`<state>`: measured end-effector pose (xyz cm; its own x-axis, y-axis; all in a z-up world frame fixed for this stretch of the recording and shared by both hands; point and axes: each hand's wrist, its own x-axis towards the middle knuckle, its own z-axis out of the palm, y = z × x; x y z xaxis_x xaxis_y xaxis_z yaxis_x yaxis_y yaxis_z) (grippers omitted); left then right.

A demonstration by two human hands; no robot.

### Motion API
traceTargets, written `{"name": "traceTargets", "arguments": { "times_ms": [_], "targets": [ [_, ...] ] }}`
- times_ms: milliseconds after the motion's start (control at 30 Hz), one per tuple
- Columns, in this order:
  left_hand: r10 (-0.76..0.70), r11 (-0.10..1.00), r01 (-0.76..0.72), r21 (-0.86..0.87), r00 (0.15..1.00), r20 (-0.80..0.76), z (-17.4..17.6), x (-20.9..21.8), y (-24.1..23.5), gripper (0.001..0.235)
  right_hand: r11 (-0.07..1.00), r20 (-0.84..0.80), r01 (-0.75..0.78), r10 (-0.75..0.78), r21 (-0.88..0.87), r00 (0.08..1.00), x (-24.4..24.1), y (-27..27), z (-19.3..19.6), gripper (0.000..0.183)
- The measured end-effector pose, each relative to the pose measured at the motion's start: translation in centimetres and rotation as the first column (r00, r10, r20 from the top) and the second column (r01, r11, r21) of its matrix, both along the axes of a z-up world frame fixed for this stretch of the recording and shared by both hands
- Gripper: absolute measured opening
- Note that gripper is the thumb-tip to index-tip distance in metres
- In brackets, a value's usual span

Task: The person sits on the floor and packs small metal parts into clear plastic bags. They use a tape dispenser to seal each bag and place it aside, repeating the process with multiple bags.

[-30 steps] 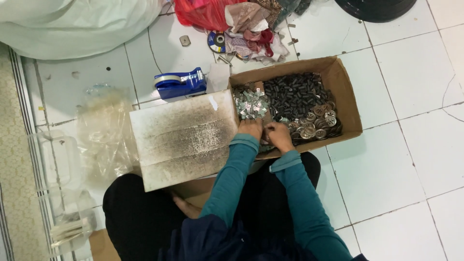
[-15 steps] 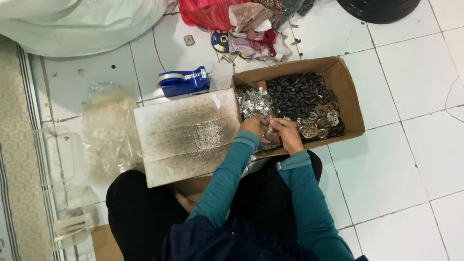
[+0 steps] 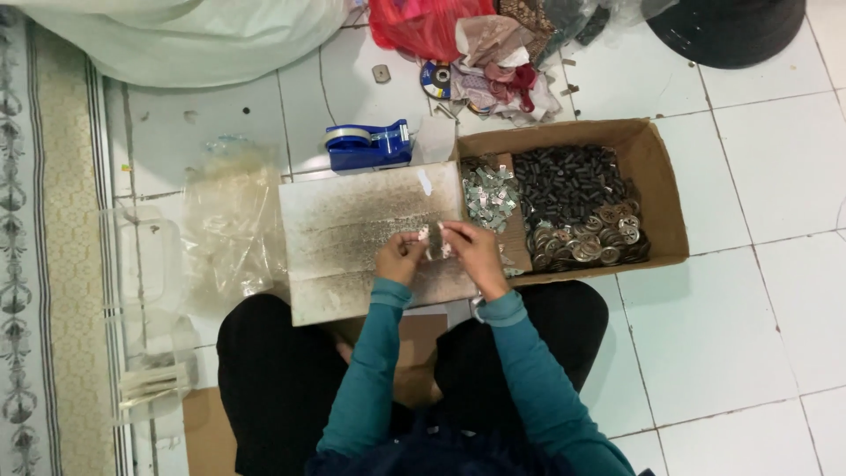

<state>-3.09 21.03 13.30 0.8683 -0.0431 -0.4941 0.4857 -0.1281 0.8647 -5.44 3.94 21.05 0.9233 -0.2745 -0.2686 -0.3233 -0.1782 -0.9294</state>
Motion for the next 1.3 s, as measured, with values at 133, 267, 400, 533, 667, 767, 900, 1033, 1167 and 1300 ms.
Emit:
{"name": "traceTargets", "arguments": {
  "times_ms": [133,267,400,533,667,767,900,1033,1167,1300],
  "targets": [
    [0.144,0.988,-0.147,0.042,0.987,0.068,2.0,0.9,3.8,0.028,0.985,0.079,-0.106,0.117,-0.134,0.99,2.3,5.2,-0.6,0.02],
    [0.16,0.966,-0.205,0.158,0.953,0.259,1.6,1.7,5.8,0.025,0.984,0.096,-0.153,0.162,-0.094,0.982,4.0,8.3,0.6,0.024],
    [0.075,0.933,-0.191,0.304,0.932,0.355,3.4,2.0,5.6,0.027,0.967,0.109,-0.226,0.239,-0.122,0.965,4.6,9.3,0.4,0.028],
    [0.064,0.917,-0.209,0.339,0.917,0.394,3.7,1.8,5.2,0.028,0.965,0.08,-0.225,0.237,-0.134,0.968,4.0,8.6,1.0,0.03],
    [0.04,0.912,-0.221,0.345,0.886,0.463,4.0,1.5,4.5,0.026,0.985,0.116,-0.16,0.168,-0.07,0.979,3.6,6.2,0.1,0.026],
    [-0.028,0.927,-0.165,0.336,0.864,0.502,6.4,1.3,2.2,0.027,0.994,0.113,-0.109,0.112,-0.034,0.987,3.0,2.8,0.9,0.025],
    [-0.316,0.886,0.022,0.462,0.759,0.57,6.1,1.2,-4.0,0.021,0.988,0.095,-0.018,0.033,-0.153,0.995,1.9,-4.0,0.6,0.021],
    [-0.645,0.727,0.371,0.578,0.659,0.387,5.8,0.5,-10.7,0.026,0.897,-0.035,-0.086,0.078,-0.434,0.996,1.0,-11.5,-3.6,0.019],
    [-0.904,0.293,0.481,0.826,0.421,0.076,-3.3,0.3,-18.3,0.018,0.852,-0.216,-0.239,0.152,-0.466,0.964,0.0,-14.3,-6.2,0.021],
    [-0.948,0.035,0.505,0.862,0.29,-0.131,-11.0,1.9,-21.2,0.017,0.804,-0.41,-0.377,0.183,-0.461,0.893,0.1,-14.3,-8.5,0.031]
  ]
}}
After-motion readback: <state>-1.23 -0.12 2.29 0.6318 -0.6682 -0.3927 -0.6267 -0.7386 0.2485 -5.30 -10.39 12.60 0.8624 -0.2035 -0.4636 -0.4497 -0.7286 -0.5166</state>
